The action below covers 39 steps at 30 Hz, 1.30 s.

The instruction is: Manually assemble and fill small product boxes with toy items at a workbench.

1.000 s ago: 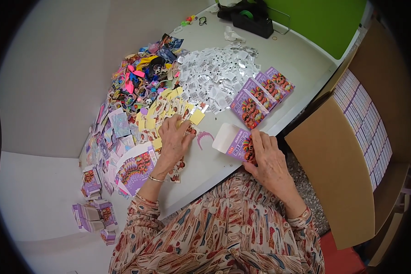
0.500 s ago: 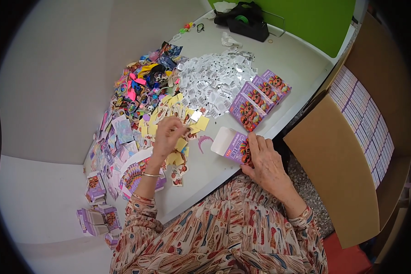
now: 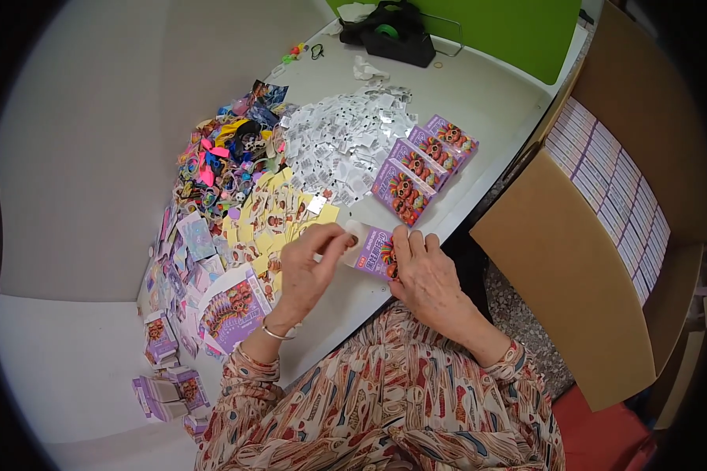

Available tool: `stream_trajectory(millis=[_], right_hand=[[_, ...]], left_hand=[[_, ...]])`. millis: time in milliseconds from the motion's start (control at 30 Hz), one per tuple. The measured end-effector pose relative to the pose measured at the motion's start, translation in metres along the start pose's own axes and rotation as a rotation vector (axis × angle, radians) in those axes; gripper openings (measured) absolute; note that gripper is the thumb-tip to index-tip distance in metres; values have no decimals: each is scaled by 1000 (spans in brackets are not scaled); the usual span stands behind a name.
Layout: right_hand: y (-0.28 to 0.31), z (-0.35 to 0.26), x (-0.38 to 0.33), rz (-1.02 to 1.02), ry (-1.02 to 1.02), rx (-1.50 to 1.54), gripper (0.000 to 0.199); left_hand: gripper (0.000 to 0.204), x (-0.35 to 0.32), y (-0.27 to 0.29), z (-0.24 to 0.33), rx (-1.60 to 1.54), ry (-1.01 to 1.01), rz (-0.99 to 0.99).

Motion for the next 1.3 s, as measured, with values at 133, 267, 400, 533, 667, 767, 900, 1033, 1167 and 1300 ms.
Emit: stream_trajectory(millis=[133,267,400,533,667,767,900,1033,1167,1300], right_hand=[[0,2,-4,-22,-33,12,81],[3,9,-10,-22,-74,4,82],[3,11,-8,-31,-94,-7,81],[4,13,-11,-33,-118,-2,82],[4,14,-11,-41,-124,-4,82],[2,16,-11,-36,-116,24,82],[2,15,-10,-38,-117,14,82],[5,15,-10,-52,-130,26,82],[4,17,-11,-48,-144,52,82],[1,16,-12,-46,-133,60,81]], left_hand=[[10,-1,-11,3,101,-157,-8],[14,34,-2,-10,57,-133,38],[22,66,-17,-45,358,-207,244],[22,78,-29,-56,456,-166,246],[17,83,-23,-66,296,-140,238],[14,82,-12,-51,185,-98,224],[11,90,-18,-37,171,-138,203],[11,90,-31,-30,308,-395,228],[11,91,-42,-31,377,-497,202],[11,96,-43,-30,404,-439,200]])
Point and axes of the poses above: each hand's wrist, its own x-axis towards the middle knuckle, its own y-axis out of the back of the hand, z = x × y, the point moved 5 cm from there along x, towards the middle knuckle, and after that the axes turned 13 degrees about y, right-handed, at the moved point
